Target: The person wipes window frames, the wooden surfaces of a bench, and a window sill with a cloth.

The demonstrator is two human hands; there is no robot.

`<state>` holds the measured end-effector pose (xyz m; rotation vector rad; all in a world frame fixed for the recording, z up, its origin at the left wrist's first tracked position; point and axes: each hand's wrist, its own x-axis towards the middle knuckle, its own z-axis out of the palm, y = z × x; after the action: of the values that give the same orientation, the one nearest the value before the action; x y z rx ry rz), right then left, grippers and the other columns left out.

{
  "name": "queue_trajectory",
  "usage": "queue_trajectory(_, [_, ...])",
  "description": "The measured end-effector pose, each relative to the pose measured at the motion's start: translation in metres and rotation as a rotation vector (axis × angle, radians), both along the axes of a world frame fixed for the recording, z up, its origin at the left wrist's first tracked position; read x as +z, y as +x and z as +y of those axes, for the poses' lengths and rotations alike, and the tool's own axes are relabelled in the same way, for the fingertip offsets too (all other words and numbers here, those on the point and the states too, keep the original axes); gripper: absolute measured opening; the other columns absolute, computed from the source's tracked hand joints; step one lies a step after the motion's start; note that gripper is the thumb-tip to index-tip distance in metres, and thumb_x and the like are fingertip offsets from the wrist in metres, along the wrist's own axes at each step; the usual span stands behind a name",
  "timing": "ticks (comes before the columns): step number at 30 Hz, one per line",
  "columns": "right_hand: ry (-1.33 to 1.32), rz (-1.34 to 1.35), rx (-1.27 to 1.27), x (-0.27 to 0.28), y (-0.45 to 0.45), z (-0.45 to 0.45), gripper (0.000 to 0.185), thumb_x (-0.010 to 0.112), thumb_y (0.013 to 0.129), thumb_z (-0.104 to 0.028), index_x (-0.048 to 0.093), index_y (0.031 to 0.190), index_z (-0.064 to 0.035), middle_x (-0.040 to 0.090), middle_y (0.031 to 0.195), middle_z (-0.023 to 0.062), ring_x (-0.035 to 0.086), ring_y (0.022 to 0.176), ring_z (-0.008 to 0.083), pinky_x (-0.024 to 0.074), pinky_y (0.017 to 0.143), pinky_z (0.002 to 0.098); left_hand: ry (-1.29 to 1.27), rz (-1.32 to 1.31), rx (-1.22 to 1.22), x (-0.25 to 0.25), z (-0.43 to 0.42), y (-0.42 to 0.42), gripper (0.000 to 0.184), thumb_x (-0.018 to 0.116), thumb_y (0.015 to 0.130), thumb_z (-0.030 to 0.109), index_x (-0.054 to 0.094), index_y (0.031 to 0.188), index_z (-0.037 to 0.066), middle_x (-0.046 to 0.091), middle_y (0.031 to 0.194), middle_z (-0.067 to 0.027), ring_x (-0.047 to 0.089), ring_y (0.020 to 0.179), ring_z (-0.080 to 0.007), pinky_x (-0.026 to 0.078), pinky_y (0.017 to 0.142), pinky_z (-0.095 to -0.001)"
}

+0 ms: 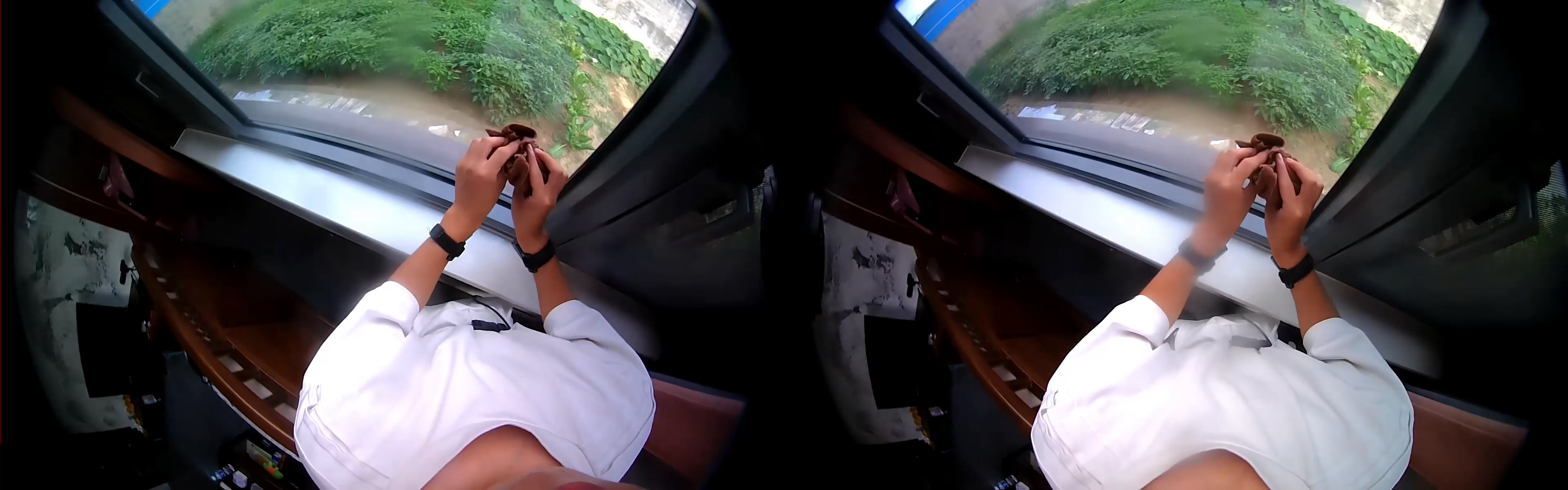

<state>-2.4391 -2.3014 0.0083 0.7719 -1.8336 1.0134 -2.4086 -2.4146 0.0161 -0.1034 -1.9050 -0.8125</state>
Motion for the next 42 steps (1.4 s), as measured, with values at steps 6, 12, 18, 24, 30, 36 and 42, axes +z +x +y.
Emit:
queue_trajectory(6, [0.014,-0.039,0.056,-0.014,0.01,-0.09,0.045,0.074,0.073,0.01,0.073,0.116,-0.0032,0.064,0.116,0.011,0.058,0.106,0.0312,0.0488,0.09,0.038,-0.024,-0.057,0.043,-0.022,-0.093,0.015,0.044,0.072,0.073,-0.006,0.072,0.114,0.01,0.068,0.107,-0.0083,0.067,0.091,-0.0285,0.056,0.072,-0.0356])
queue_trajectory(12, [-0.061,-0.016,0.032,0.01,0.018,-0.166,0.044,0.072,0.076,0.011,0.073,0.117,-0.0034,0.064,0.116,0.0116,0.058,0.105,0.0309,0.0496,0.088,0.0376,-0.035,-0.015,-0.01,0.004,-0.168,0.019,0.045,0.072,0.072,-0.008,0.074,0.113,0.01,0.07,0.106,-0.0081,0.067,0.091,-0.0278,0.056,0.074,-0.0349])
queue_trajectory(18, [-0.089,0.008,-0.094,0.023,0.021,-0.179,0.048,0.069,0.076,0.014,0.072,0.12,-0.0032,0.062,0.12,0.0123,0.058,0.104,0.0307,0.0507,0.087,0.0373,0.005,0.103,-0.177,0.029,-0.183,0.007,0.048,0.072,0.067,-0.008,0.073,0.111,0.012,0.064,0.099,-0.0056,0.063,0.089,-0.0289,0.055,0.069,-0.0392])
queue_trajectory(24, [-0.084,-0.041,-0.228,-0.03,0.028,-0.188,0.032,0.072,0.082,0.011,0.072,0.113,0.0015,0.063,0.114,0.0133,0.062,0.101,0.0283,0.0541,0.081,0.0338,-0.032,0.013,-0.242,-0.009,-0.196,0.008,0.039,0.074,0.068,-0.004,0.075,0.103,0.012,0.066,0.097,-0.0051,0.064,0.088,-0.0273,0.055,0.069,-0.0364])
queue_trajectory(30, [-0.002,-0.31,-0.144,-0.105,0.042,-0.212,0.03,0.074,0.082,0.005,0.073,0.111,-0.0013,0.064,0.111,0.0123,0.063,0.097,0.0286,0.0547,0.079,0.0357,-0.041,-0.22,-0.183,-0.089,-0.229,0.026,0.034,0.071,0.07,-0.006,0.075,0.098,0.011,0.068,0.097,-0.0056,0.065,0.09,-0.0286,0.056,0.071,-0.0383])
queue_trajectory(36, [0.271,-0.579,0.07,-0.143,0.06,-0.261,0.043,0.067,0.067,0.01,0.068,0.108,-0.0044,0.062,0.108,0.0103,0.057,0.104,0.0329,0.0524,0.086,0.0409,-0.014,-0.631,-0.037,-0.152,-0.285,0.063,0.024,0.065,0.079,0.0,0.072,0.1,0.009,0.07,0.103,-0.0096,0.064,0.096,-0.0334,0.054,0.081,-0.0445])
queue_trajectory(42, [0.36,-0.668,0.006,-0.136,0.051,-0.235,0.039,0.065,0.068,0.009,0.067,0.104,-0.0059,0.061,0.105,0.0084,0.057,0.102,0.032,0.0524,0.082,0.0411,-0.097,-0.76,-0.047,-0.141,-0.258,0.051,0.022,0.066,0.079,0.004,0.071,0.1,0.01,0.07,0.099,-0.0077,0.063,0.095,-0.0327,0.054,0.08,-0.0441])
